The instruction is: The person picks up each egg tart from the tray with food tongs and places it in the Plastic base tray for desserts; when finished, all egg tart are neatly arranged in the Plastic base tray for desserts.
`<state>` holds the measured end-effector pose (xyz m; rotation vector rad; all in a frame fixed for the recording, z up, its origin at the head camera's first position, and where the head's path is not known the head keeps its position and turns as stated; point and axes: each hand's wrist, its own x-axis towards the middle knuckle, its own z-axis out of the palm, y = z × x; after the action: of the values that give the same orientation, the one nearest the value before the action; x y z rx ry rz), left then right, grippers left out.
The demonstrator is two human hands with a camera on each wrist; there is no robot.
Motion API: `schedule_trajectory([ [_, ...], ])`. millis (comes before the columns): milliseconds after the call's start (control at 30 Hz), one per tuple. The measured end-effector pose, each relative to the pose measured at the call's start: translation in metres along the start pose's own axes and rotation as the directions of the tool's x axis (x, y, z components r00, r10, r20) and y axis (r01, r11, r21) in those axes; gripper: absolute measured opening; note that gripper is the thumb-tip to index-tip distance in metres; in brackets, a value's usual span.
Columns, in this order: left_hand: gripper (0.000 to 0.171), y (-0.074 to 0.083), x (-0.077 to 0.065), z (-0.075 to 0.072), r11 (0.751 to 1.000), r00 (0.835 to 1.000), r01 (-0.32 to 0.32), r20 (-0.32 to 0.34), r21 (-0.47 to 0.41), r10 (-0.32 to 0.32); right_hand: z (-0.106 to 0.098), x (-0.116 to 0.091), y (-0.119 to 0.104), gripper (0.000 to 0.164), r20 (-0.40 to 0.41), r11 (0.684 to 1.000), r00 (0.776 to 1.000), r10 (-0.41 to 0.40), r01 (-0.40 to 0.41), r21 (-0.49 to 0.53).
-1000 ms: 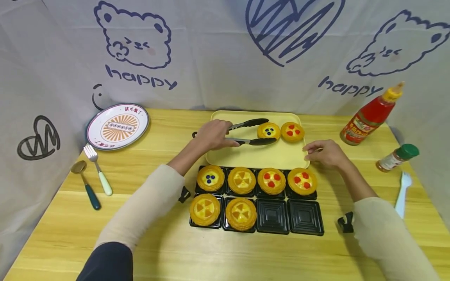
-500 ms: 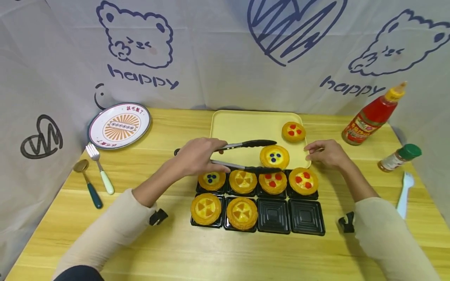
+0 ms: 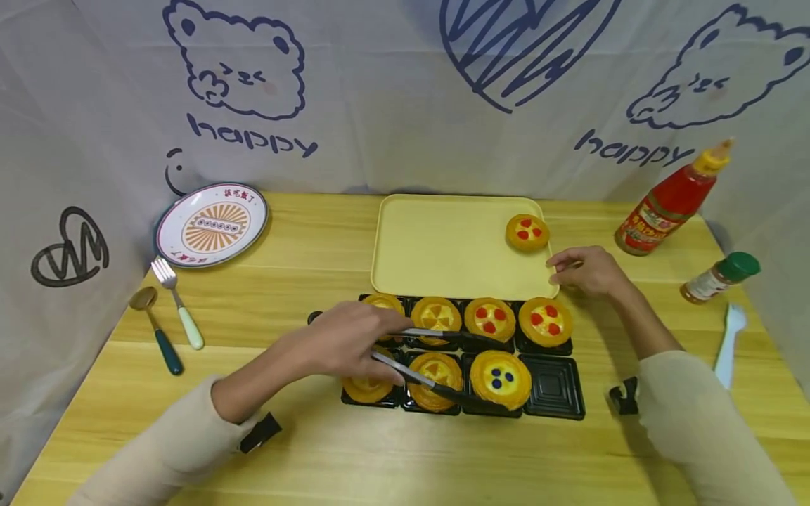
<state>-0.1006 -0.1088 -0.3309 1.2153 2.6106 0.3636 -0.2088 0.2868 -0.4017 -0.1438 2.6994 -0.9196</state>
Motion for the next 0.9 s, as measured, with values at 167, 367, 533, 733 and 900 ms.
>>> schedule_trajectory([
  [167, 0.069, 0.005, 0.003, 0.005, 0.998, 1.000, -0.017, 0.012, 0.066, 0.016, 0.000, 0.002, -0.001, 0.037, 0.001, 1.000, 1.000, 0.009, -0.009, -0.001],
  [367, 0.064, 0.008, 0.004, 0.007, 0.994, 1.000, -0.004, 0.011, 0.107, 0.003, 0.001, 0.003, -0.005, 0.036, 0.003, 1.000, 1.000, 0.017, -0.017, 0.007],
  [533, 0.072, 0.010, 0.003, 0.006, 0.996, 0.999, 0.017, 0.038, 0.089, -0.020, 0.000, 0.004, -0.008, 0.036, 0.007, 1.000, 1.000, 0.018, -0.018, 0.008],
  [733, 0.080, 0.005, 0.002, -0.005, 0.998, 0.998, 0.066, 0.023, 0.004, -0.066, 0.001, 0.003, -0.007, 0.036, 0.005, 1.000, 1.000, -0.001, 0.001, 0.003],
  [900, 0.080, -0.011, 0.023, -0.019, 0.993, 0.992, 0.117, -0.038, -0.028, -0.118, 0.001, 0.001, -0.003, 0.036, 0.005, 1.000, 1.000, 0.007, -0.007, 0.001],
])
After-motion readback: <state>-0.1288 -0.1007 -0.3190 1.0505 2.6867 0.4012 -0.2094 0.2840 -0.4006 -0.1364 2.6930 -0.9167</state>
